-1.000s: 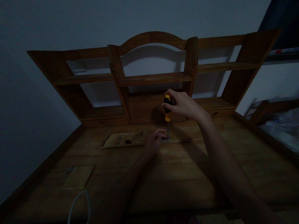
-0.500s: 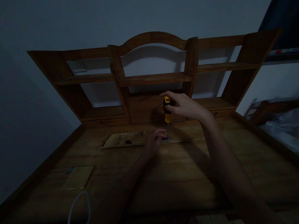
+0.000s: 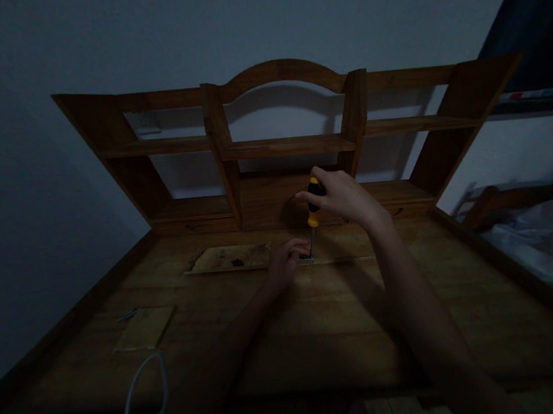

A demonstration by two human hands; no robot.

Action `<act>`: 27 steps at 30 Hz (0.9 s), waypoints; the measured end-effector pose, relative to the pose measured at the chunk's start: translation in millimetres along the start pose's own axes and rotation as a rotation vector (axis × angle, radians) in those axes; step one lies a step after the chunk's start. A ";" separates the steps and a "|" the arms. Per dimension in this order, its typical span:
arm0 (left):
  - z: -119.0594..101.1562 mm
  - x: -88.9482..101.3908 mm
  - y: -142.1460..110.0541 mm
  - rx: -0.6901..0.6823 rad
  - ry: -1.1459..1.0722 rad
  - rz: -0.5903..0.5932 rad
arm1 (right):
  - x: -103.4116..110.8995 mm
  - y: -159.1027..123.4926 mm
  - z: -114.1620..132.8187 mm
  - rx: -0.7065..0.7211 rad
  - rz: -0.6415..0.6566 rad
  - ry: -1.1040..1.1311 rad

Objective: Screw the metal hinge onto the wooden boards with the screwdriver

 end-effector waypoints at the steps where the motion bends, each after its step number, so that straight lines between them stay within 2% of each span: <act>1: 0.5 0.2 0.2 -0.002 0.001 -0.004 | -0.5 -0.5 -0.7 -0.007 0.007 -0.003; 8: 4.0 -0.3 -0.1 -0.013 0.012 0.007 | -2.1 -1.4 8.9 0.024 0.129 0.309; 14: -0.1 2.1 0.4 0.007 0.028 -0.007 | -4.2 -0.2 4.0 0.015 0.119 0.307; 20: -2.6 1.4 -0.8 -0.011 0.006 -0.008 | -5.0 0.9 0.1 0.005 0.048 0.165; 27: -3.4 2.0 -0.9 0.000 0.000 0.009 | -5.1 -3.6 0.8 -0.047 0.172 0.272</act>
Point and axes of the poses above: each hand's wrist, its own y-axis towards the middle knuckle, its own x-axis out of the back of the hand, z = x × y, the point moved 10 cm from there along y, towards the middle knuckle, and after that the axes turned 9 degrees about -z, right-handed, at the moved point
